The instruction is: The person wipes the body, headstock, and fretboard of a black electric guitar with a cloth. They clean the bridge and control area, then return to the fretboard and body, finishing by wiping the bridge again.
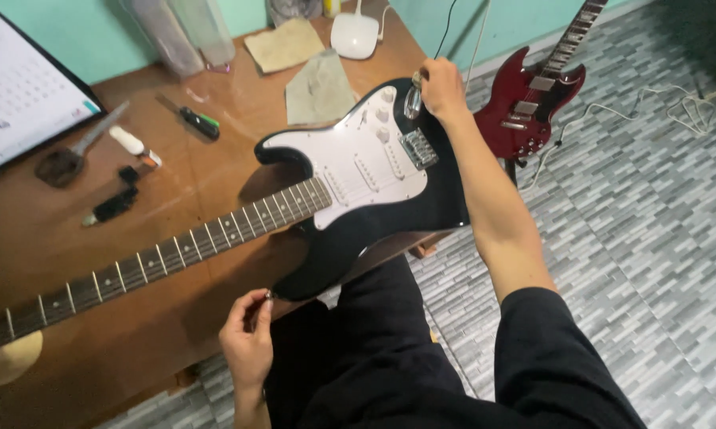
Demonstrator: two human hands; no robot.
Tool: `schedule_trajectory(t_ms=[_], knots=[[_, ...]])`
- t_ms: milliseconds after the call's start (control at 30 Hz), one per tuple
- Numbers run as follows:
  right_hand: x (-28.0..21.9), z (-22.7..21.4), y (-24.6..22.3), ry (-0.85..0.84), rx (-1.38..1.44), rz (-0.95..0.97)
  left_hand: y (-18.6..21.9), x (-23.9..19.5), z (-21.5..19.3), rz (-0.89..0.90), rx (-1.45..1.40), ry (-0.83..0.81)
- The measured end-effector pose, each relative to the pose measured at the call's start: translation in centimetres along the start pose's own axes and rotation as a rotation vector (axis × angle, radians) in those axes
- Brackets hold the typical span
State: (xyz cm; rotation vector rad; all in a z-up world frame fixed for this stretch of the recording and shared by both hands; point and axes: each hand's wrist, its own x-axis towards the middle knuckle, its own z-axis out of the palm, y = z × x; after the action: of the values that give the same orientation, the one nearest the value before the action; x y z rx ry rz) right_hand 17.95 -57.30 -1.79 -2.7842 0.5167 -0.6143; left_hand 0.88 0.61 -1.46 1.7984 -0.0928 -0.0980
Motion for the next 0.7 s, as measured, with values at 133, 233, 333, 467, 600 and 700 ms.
schedule_trajectory(t_ms=[133, 233, 333, 467, 600, 700], knots=[[-0.9, -0.9, -0.1, -0.077, 0.118, -0.065, 0.3, 0.0, 0.1, -0.012, -0.01, 0.011], [-1.8, -2.6, -1.5, -0.356, 0.108, -0.108, 0.5, -0.2, 0.2, -0.029, -0.033, 0.011], [-1.6, -2.7, -2.0, -0.342, 0.058, -0.217, 0.9, -0.2, 0.1, -0.003, -0.005, -0.007], [-0.6, -2.1, -3.3, -0.207, 0.052, 0.023, 0.4, 0.2, -0.1, -0.005, 0.014, -0.02], [0.6, 2.5, 1.4, -0.001, 0.097, 0.021, 0.1, 0.1, -0.1, -0.041, -0.015, -0.012], [-1.0, -0.9, -2.4, -0.139, 0.209, -0.092, 1.2, 0.0, -0.1, -0.077, -0.024, -0.014]])
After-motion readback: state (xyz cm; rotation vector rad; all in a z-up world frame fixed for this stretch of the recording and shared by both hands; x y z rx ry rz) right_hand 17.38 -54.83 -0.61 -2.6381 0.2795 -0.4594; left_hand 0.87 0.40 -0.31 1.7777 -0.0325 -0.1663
